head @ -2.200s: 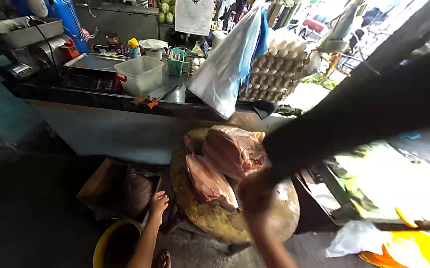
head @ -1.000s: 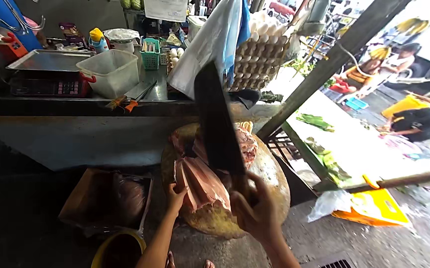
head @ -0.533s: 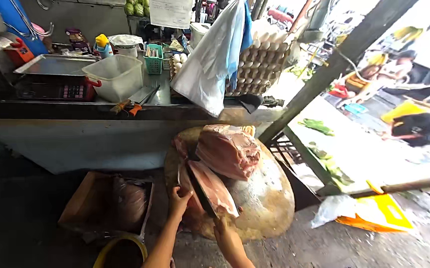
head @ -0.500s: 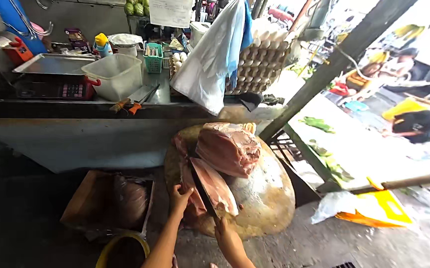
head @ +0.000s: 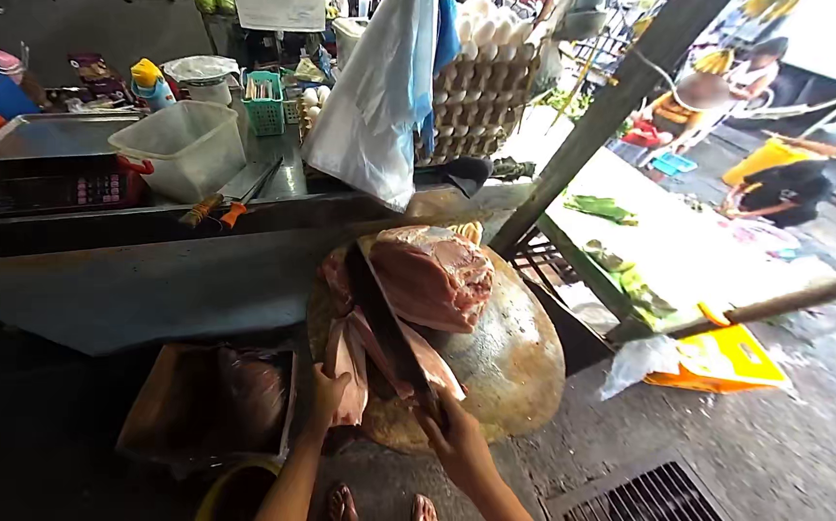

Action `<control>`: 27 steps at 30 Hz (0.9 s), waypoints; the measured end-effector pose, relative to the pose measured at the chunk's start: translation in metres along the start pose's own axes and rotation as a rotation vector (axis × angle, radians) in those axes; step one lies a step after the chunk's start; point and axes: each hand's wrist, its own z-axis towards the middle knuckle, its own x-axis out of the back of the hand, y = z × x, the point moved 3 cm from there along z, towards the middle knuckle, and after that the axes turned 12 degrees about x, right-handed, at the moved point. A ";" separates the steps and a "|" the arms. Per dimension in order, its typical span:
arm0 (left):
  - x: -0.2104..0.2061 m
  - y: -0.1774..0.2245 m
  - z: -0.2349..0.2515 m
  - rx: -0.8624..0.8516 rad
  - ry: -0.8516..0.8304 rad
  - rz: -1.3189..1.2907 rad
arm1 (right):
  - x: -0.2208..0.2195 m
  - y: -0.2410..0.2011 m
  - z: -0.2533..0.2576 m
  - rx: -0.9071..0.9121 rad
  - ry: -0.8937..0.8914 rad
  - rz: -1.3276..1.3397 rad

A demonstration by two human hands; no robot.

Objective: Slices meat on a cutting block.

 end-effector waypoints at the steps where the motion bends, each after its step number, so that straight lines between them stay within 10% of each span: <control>1: 0.003 -0.002 -0.001 0.022 -0.009 -0.021 | 0.008 -0.026 0.010 0.149 0.143 0.001; 7: 0.009 -0.009 -0.005 0.065 -0.016 -0.059 | 0.012 -0.100 0.066 0.681 0.583 0.031; 14: 0.017 -0.013 -0.014 0.054 0.012 0.048 | -0.086 0.035 0.029 -0.424 -0.498 -0.321; 27: 0.044 -0.004 -0.022 -0.174 -0.288 0.158 | -0.023 0.087 -0.004 -0.421 -0.343 -0.350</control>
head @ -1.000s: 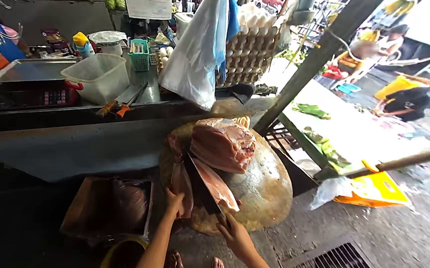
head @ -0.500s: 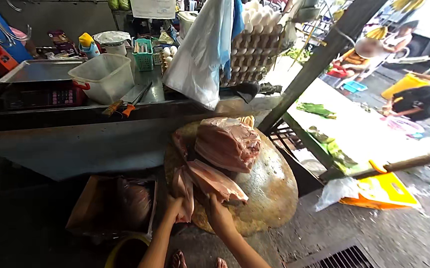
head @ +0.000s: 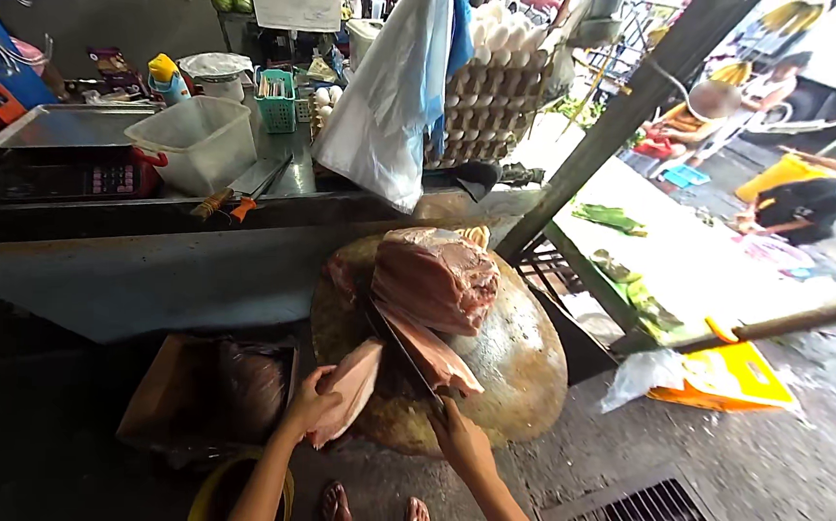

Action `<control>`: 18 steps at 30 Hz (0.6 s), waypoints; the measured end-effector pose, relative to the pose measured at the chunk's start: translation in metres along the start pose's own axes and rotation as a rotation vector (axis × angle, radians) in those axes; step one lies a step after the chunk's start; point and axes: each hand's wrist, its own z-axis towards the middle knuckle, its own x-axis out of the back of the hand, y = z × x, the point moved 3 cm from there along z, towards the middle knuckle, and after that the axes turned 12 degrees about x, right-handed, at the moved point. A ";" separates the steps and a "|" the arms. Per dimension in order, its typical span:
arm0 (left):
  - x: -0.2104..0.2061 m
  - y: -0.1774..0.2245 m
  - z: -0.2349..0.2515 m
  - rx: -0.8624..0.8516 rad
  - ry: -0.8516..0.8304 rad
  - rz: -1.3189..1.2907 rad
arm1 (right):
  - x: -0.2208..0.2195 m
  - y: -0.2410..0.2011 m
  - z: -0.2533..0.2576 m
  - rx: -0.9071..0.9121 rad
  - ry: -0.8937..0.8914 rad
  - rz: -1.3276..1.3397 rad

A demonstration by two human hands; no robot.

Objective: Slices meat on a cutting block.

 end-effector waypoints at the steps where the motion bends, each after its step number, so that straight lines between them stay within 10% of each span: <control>1: -0.002 0.006 0.008 -0.013 -0.005 0.067 | 0.002 0.005 -0.006 0.019 0.009 0.000; 8: 0.007 -0.030 0.035 -0.018 0.259 -0.040 | 0.025 -0.037 -0.043 0.409 0.371 0.334; 14: -0.008 -0.065 0.011 0.178 0.231 -0.414 | 0.145 -0.156 -0.066 1.226 0.865 0.658; 18: -0.015 -0.063 0.009 0.155 0.299 -0.431 | 0.177 -0.199 -0.065 1.393 1.098 0.769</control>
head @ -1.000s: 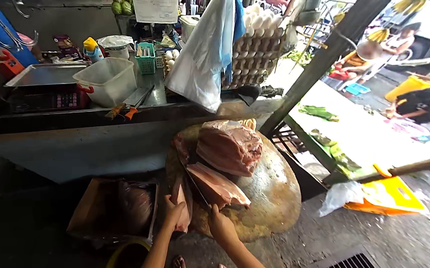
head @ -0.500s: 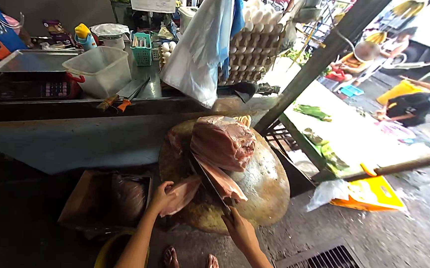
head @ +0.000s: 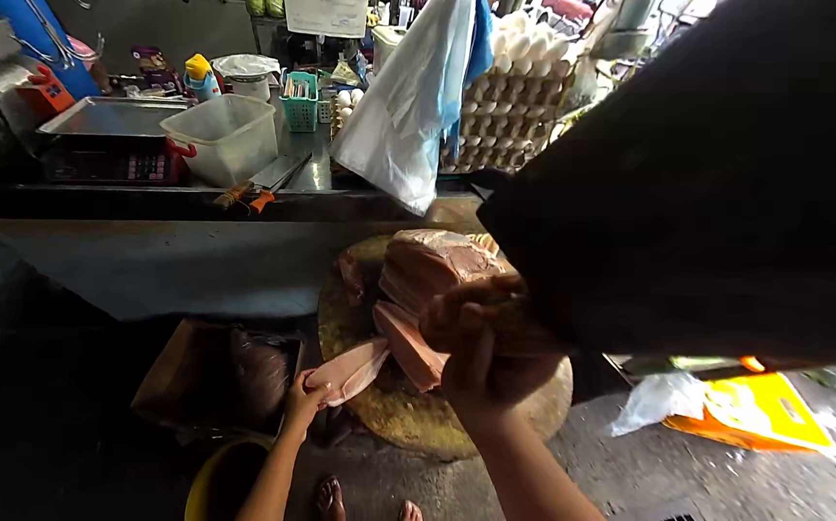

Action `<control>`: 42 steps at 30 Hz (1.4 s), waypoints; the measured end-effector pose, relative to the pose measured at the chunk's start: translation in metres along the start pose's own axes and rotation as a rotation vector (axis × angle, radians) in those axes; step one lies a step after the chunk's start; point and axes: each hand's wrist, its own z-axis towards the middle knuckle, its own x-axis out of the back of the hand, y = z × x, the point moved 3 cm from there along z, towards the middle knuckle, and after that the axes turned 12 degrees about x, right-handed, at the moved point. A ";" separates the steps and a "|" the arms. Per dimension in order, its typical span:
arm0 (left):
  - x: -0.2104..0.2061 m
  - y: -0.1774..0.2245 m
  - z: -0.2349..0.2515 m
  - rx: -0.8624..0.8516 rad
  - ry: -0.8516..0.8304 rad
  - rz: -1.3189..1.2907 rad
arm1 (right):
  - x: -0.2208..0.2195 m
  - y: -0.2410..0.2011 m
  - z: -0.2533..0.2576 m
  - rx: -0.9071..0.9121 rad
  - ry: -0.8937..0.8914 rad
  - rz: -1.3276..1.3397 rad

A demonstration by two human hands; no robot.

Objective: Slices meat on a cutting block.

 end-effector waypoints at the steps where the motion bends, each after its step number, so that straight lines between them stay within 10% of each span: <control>1: -0.001 0.001 -0.001 -0.006 0.010 0.003 | 0.004 0.005 -0.026 -0.084 -0.051 -0.058; 6: 0.000 0.000 -0.002 -0.024 0.029 0.042 | 0.043 0.033 -0.237 -1.271 -1.182 -0.522; 8: 0.003 -0.005 0.001 -0.012 0.028 0.021 | 0.040 0.040 -0.257 -1.398 -1.371 -0.555; 23: -0.022 0.002 -0.001 0.072 -0.008 -0.345 | 0.077 0.058 -0.222 -1.222 -1.201 -0.497; 30: -0.016 0.002 -0.002 -0.050 0.109 -0.098 | 0.009 0.003 -0.062 -0.267 -0.364 -0.046; 35: -0.018 -0.004 -0.003 -0.078 0.128 -0.047 | -0.032 -0.021 0.035 0.102 0.023 0.148; 39: -0.019 -0.010 -0.007 -0.102 0.137 -0.041 | -0.016 -0.006 -0.044 -0.165 -0.137 -0.022; 42: -0.017 -0.009 -0.009 -0.126 0.154 0.028 | 0.022 0.008 -0.185 -0.895 -0.860 -0.411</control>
